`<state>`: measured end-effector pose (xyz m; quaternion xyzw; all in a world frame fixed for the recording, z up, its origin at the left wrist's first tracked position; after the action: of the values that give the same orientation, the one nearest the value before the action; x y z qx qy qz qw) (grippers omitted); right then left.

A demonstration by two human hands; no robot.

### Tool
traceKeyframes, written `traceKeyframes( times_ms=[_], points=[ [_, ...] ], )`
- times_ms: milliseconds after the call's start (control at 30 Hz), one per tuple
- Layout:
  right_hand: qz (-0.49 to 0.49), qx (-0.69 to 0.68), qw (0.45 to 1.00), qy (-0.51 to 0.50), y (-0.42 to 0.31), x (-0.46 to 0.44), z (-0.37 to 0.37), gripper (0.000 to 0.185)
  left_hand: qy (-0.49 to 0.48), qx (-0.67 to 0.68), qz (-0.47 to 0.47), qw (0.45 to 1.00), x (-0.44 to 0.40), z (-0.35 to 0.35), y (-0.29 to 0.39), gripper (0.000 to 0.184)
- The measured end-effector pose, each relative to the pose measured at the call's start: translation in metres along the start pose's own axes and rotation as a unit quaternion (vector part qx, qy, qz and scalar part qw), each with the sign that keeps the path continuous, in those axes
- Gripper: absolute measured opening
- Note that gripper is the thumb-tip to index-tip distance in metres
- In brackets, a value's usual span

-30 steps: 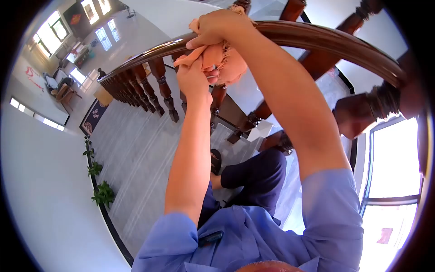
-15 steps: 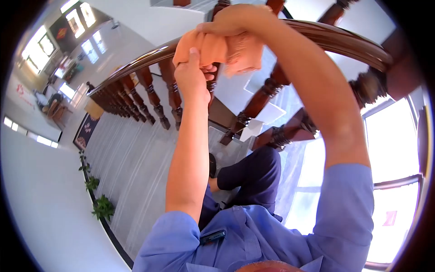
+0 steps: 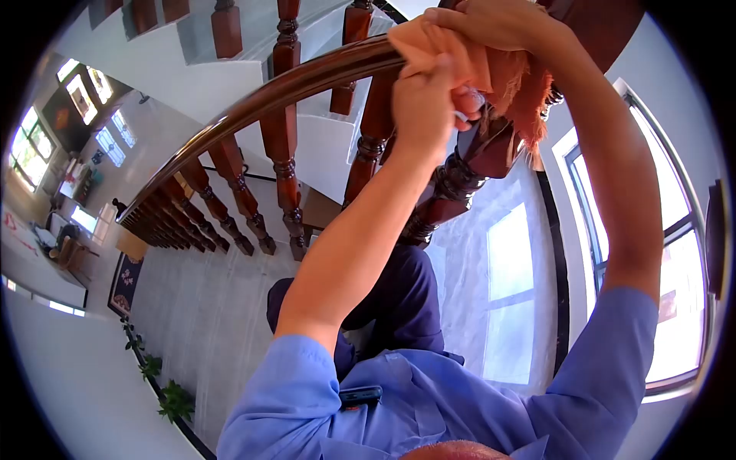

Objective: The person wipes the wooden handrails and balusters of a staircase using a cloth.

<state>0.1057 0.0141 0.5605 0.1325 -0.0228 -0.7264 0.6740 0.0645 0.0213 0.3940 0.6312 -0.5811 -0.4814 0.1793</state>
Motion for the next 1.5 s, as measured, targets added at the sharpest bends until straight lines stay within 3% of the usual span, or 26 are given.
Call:
traceKeyframes(
  times_ms=[100, 233, 300, 367, 467, 500, 567, 633, 800, 867, 1000, 1067, 1100, 1167, 1200, 1267, 1300, 1367, 1500],
  points=[
    [0.077, -0.009, 0.997, -0.011, -0.016, -0.001, -0.005, 0.083, 0.111, 0.007, 0.045, 0.993, 0.012, 0.067, -0.022, 0.046],
    [0.176, 0.005, 0.983, -0.057, -0.076, -0.015, -0.036, 0.081, 0.205, -0.064, 0.037, 0.976, 0.041, 0.143, -0.030, 0.044],
    [0.154, -0.005, 0.987, -0.054, -0.106, -0.020, -0.053, 0.080, 0.246, -0.067, 0.053, 0.965, 0.051, 0.177, -0.036, 0.045],
    [0.178, -0.030, 0.983, -0.028, -0.139, -0.034, -0.069, 0.081, 0.290, -0.078, 0.068, 0.951, 0.060, 0.214, -0.045, 0.045],
    [0.236, -0.039, 0.969, -0.067, -0.194, -0.043, -0.090, 0.079, 0.343, -0.094, 0.081, 0.931, 0.075, 0.261, -0.053, 0.046],
    [0.243, -0.047, 0.964, -0.094, -0.209, -0.042, -0.098, 0.077, 0.355, -0.097, 0.083, 0.926, 0.080, 0.271, -0.051, 0.046],
    [0.281, -0.033, 0.958, -0.045, -0.248, -0.069, -0.123, 0.077, 0.405, -0.038, 0.112, 0.907, 0.089, 0.294, -0.056, 0.046],
    [0.284, -0.024, 0.955, -0.083, -0.272, -0.077, -0.137, 0.079, 0.420, 0.012, 0.146, 0.896, 0.093, 0.311, -0.056, 0.045],
    [0.359, -0.055, 0.931, -0.040, -0.322, -0.088, -0.156, 0.075, 0.439, 0.074, 0.133, 0.885, 0.098, 0.333, -0.038, 0.041],
    [0.311, -0.129, 0.941, -0.039, -0.315, -0.083, -0.153, 0.063, 0.449, 0.079, 0.116, 0.882, 0.099, 0.337, -0.031, 0.037],
    [0.338, -0.161, 0.926, -0.046, -0.305, -0.103, -0.155, 0.052, 0.481, 0.076, 0.121, 0.865, 0.105, 0.338, -0.025, 0.026],
    [0.357, -0.148, 0.921, 0.053, -0.287, -0.094, -0.142, 0.044, 0.451, 0.066, 0.116, 0.882, 0.103, 0.331, -0.022, 0.023],
    [0.357, -0.147, 0.921, 0.053, -0.276, -0.090, -0.143, 0.044, 0.423, 0.055, 0.111, 0.898, 0.101, 0.326, -0.021, 0.020],
    [0.371, -0.151, 0.888, 0.226, -0.252, -0.064, -0.115, 0.026, 0.367, 0.034, 0.093, 0.925, 0.094, 0.315, -0.025, 0.018],
    [0.372, -0.150, 0.888, 0.224, -0.244, -0.050, -0.111, 0.026, 0.311, 0.012, 0.077, 0.947, 0.088, 0.303, -0.025, 0.017],
    [0.400, -0.144, 0.851, 0.307, -0.220, -0.008, -0.091, 0.019, 0.302, -0.022, 0.069, 0.951, 0.092, 0.288, -0.029, 0.016],
    [0.391, -0.137, 0.859, 0.300, -0.209, 0.000, -0.095, 0.019, 0.286, -0.053, 0.061, 0.955, 0.091, 0.274, -0.031, 0.015],
    [0.384, -0.134, 0.828, 0.386, -0.178, 0.031, -0.087, 0.015, 0.265, -0.073, 0.038, 0.961, 0.093, 0.256, -0.030, 0.018],
    [0.407, -0.206, 0.704, 0.544, -0.102, 0.074, -0.108, 0.013, 0.254, -0.071, 0.052, 0.963, 0.089, 0.236, -0.045, 0.028]
  ],
)
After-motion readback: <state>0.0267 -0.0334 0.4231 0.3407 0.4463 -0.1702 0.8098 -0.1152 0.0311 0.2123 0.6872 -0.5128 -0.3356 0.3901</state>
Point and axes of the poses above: each hand's wrist, its own x-axis away from the middle knuckle, its own z-axis out of the back of the hand, y = z × x, the point moved 9 cm from there along -x, towards the middle knuckle, and after that the axes turned 15 degrees about -x, right-handed, at the moved point
